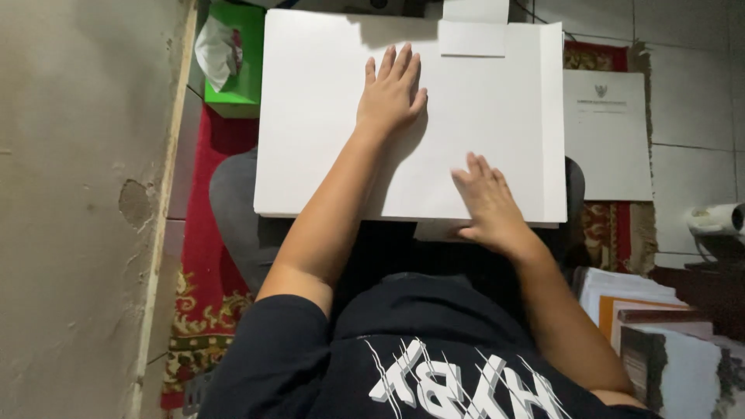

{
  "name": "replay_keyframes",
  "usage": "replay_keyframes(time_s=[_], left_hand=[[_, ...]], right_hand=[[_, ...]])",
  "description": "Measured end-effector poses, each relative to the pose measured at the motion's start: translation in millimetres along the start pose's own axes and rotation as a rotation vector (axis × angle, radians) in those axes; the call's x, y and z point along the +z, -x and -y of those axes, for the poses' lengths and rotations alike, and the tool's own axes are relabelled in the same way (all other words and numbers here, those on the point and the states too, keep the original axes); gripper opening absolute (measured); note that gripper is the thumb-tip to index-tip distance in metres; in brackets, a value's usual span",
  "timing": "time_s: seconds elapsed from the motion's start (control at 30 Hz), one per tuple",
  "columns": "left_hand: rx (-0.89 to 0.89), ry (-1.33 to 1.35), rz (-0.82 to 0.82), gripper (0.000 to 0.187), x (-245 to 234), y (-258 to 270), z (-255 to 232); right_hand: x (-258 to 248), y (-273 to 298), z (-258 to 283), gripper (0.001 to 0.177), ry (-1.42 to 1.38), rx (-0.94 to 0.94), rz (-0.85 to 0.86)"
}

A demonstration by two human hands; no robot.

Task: Folding and smoothing paper folders and inserting documents into them.

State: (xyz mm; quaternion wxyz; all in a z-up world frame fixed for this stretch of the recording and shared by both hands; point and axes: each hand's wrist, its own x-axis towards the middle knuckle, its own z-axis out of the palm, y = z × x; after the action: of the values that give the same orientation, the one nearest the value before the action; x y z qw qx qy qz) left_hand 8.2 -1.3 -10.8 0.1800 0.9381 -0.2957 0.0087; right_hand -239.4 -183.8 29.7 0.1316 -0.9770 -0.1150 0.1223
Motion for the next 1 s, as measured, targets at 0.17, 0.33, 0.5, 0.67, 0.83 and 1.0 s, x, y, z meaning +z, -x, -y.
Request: replay_keyframes(time_s=[0.17,0.33,0.5,0.67,0.83,1.0], left_hand=[[0.008,-0.018,-0.017,0.068,3.2,0.7,0.6],[-0.002,-0.01,-0.013,0.068,-0.9,2.7,-0.4],[0.01,-0.096,-0.079,0.071,16.2,-4.5,2.2],[0.012,-0.074,-0.044,0.069,9.1,-2.1,1.2],[0.019,-0.069,-0.043,0.07,2.9,-1.8,-1.8],[-0.006,-0.091,-0.012,0.072,-0.6,-2.3,-6.0]], right_hand=[[17.9,-1.0,-23.0,0.151,0.121,-0.004,-0.018],[6.3,0.7,-26.7,0.155,0.19,0.119,0.067],[29.0,-32.6,7.0,0.143,0.258,-0.222,-0.066],[8.6,-23.8,9.1,0.148,0.234,-0.265,-0.01],[-5.7,1.0,-21.5,0.153,0.223,-0.062,0.084],[34.7,-26.8,-18.9,0.163,0.209,-0.228,-0.07]])
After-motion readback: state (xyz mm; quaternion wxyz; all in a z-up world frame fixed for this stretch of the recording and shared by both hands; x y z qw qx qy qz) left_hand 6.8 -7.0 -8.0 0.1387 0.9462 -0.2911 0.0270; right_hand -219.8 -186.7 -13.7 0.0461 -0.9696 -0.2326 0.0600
